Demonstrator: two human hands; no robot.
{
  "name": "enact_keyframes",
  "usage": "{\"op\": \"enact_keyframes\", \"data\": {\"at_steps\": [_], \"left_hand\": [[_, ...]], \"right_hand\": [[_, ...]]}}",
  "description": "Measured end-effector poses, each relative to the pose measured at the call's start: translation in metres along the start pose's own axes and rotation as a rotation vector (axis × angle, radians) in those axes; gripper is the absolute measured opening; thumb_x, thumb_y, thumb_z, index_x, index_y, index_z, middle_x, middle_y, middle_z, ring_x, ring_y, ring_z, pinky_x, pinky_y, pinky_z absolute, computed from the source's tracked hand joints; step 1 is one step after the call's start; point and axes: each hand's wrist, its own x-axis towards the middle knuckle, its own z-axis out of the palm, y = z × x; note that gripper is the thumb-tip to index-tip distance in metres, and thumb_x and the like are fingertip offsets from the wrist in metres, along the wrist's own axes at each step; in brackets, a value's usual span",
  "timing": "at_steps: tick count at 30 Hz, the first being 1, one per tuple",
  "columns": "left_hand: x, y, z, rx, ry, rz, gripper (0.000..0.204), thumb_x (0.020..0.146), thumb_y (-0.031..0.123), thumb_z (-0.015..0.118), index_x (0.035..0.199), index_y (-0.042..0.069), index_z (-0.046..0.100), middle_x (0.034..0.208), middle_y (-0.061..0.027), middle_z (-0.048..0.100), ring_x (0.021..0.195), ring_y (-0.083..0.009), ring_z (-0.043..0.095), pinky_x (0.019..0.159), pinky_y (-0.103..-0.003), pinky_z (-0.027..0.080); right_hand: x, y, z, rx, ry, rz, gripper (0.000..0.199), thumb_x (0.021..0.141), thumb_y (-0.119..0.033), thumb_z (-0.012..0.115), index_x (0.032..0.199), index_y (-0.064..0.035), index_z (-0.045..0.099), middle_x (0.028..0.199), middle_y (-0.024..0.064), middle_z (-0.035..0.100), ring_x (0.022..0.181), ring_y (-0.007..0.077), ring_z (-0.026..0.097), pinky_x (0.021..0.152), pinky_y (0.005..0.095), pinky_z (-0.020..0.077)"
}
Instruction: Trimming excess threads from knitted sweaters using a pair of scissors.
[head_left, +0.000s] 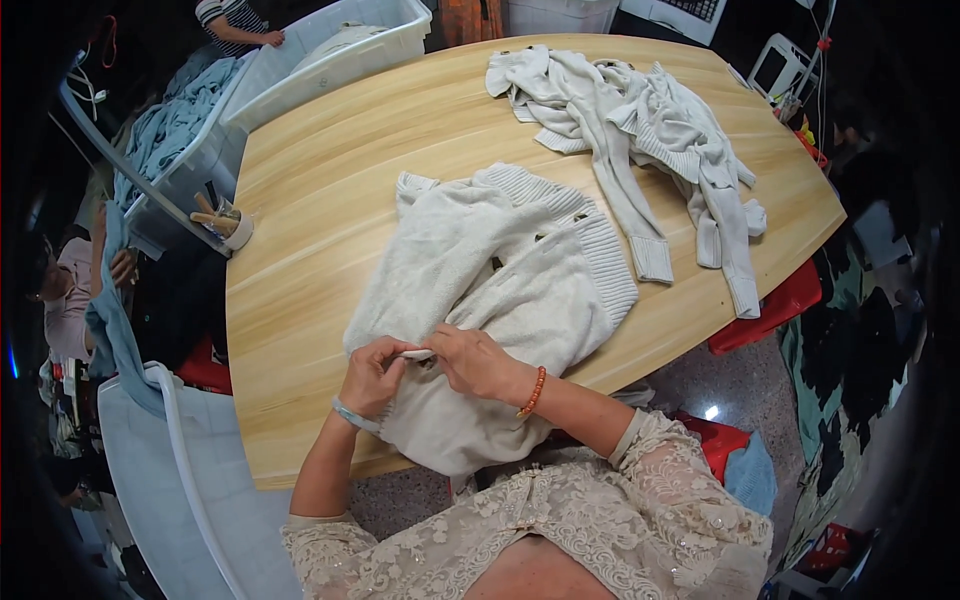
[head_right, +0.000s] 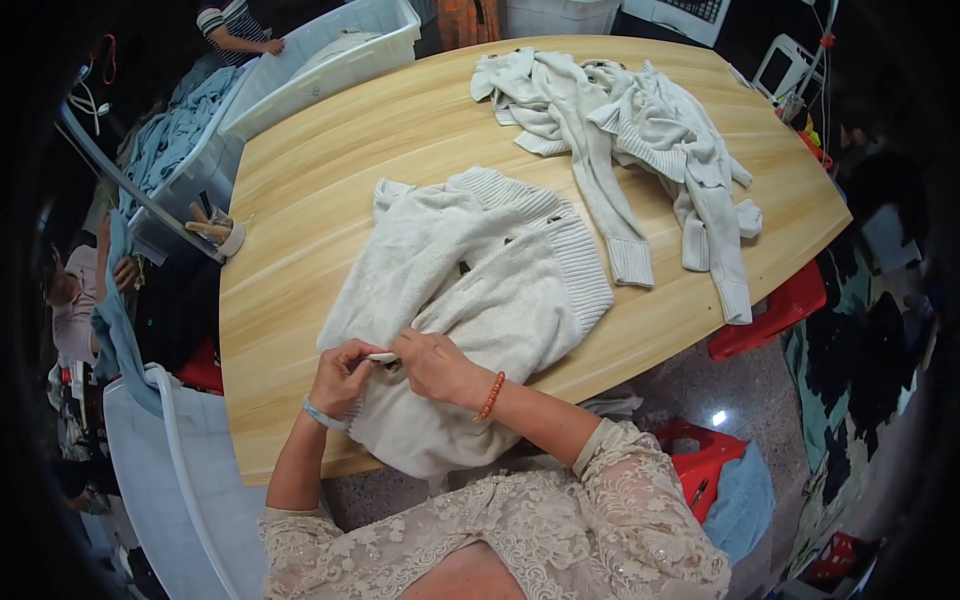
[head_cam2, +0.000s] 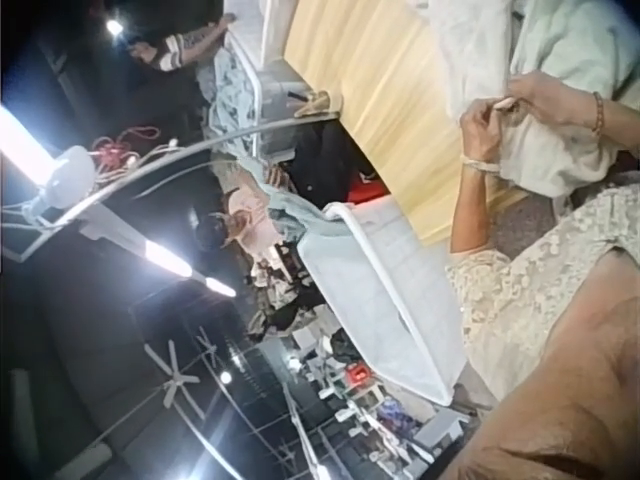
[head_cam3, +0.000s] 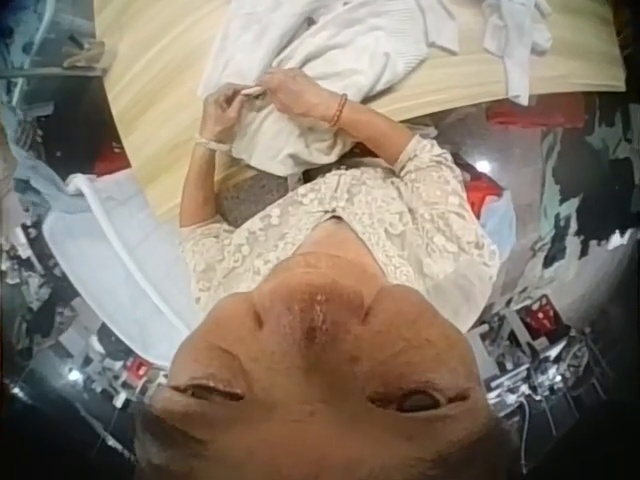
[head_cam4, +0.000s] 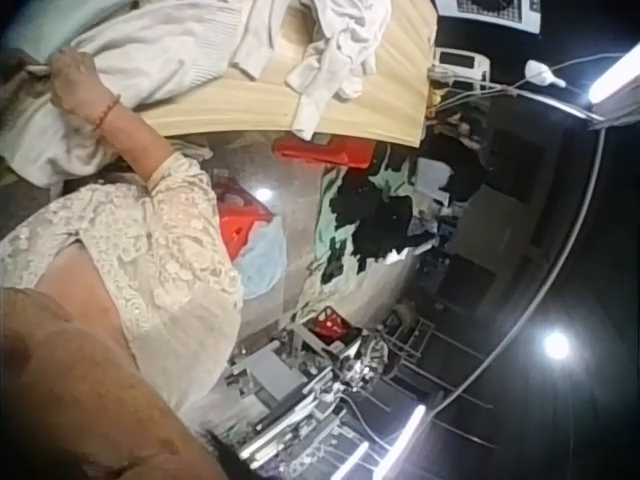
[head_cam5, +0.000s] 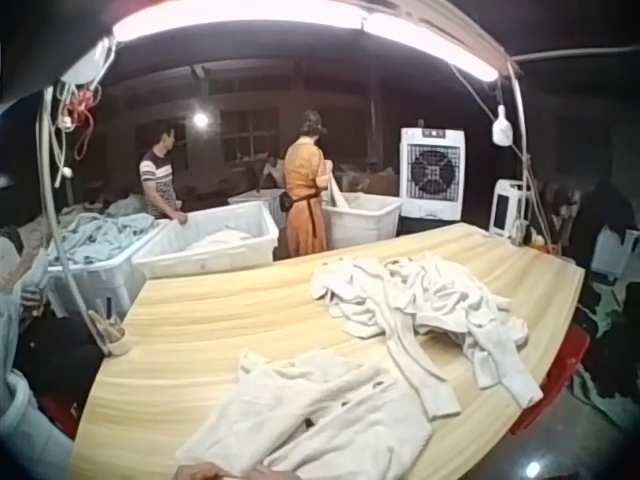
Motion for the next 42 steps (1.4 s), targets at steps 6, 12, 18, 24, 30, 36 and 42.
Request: {"op": "enact_keyframes", "data": {"at_steps": [6,12,18,24,30,36,42], "left_hand": [[-0.005,-0.003,-0.005,-0.033,-0.026,0.052,0.013,0.084,0.001,0.063,0.095,-0.001,0.068,0.082,-0.0067,0.067,0.077,-0.0104,0.061,0.07,-0.026,0.049],[-0.016,-0.008,-0.015,0.246,0.133,-0.025,0.023,0.077,0.018,0.08,0.079,0.001,0.064,0.068,-0.0095,0.062,0.06,-0.0162,0.056,0.057,-0.03,0.044],[0.004,0.041,0.006,0.694,0.308,0.362,0.019,0.078,0.002,0.066,0.096,0.006,0.063,0.095,-0.0134,0.059,0.092,-0.0339,0.057,0.075,-0.04,0.047],[0.056,0.014,0.052,0.501,0.224,0.258,0.029,0.079,0.001,0.064,0.107,0.004,0.06,0.103,-0.0175,0.056,0.098,-0.0379,0.056,0.082,-0.046,0.048],[0.058,0.038,0.056,0.554,0.104,0.26,0.016,0.078,0.006,0.067,0.092,0.006,0.059,0.095,-0.0157,0.055,0.092,-0.0371,0.056,0.078,-0.045,0.048],[0.056,0.024,0.052,0.042,0.112,-0.007,0.006,0.084,0.008,0.07,0.087,0.002,0.07,0.078,-0.0099,0.07,0.065,-0.0171,0.065,0.061,-0.027,0.051],[0.062,0.017,0.047,-0.469,-0.012,-0.215,0.01,0.089,0.007,0.069,0.091,-0.003,0.07,0.084,-0.0037,0.07,0.071,-0.0074,0.061,0.063,-0.021,0.05]], "right_hand": [[-0.003,-0.007,-0.011,0.128,-0.076,-0.043,0.013,0.084,-0.005,0.06,0.096,-0.0022,0.059,0.09,0.0146,0.057,0.08,0.0352,0.062,0.068,0.0424,0.05],[-0.015,-0.004,-0.049,-0.21,-0.112,-0.001,0.014,0.087,-0.018,0.064,0.096,-0.0082,0.061,0.091,0.0095,0.058,0.074,0.0305,0.063,0.064,0.0398,0.0513],[-0.023,0.001,-0.051,-0.293,-0.063,0.006,0.012,0.084,-0.011,0.064,0.095,-0.0075,0.06,0.09,0.0086,0.058,0.075,0.0304,0.063,0.063,0.0408,0.0512],[-0.019,0.002,-0.039,-0.201,-0.034,0.008,0.016,0.08,-0.009,0.065,0.094,-0.0077,0.057,0.088,0.0103,0.058,0.074,0.0322,0.063,0.063,0.0412,0.0508],[-0.031,0.007,-0.042,-0.215,0.013,0.045,0.019,0.08,-0.01,0.065,0.096,-0.0063,0.056,0.091,0.0113,0.056,0.073,0.0327,0.062,0.062,0.0416,0.0508],[-0.022,0.005,-0.035,-0.123,0.076,0.015,0.013,0.085,-0.007,0.058,0.095,-0.0018,0.053,0.093,0.018,0.057,0.075,0.0378,0.063,0.065,0.0457,0.0521],[-0.022,0.001,-0.035,-0.057,0.25,0.07,0.034,0.084,-0.011,0.064,0.115,-0.0038,0.052,0.091,0.0159,0.058,0.076,0.0365,0.064,0.065,0.0425,0.0532]]}}
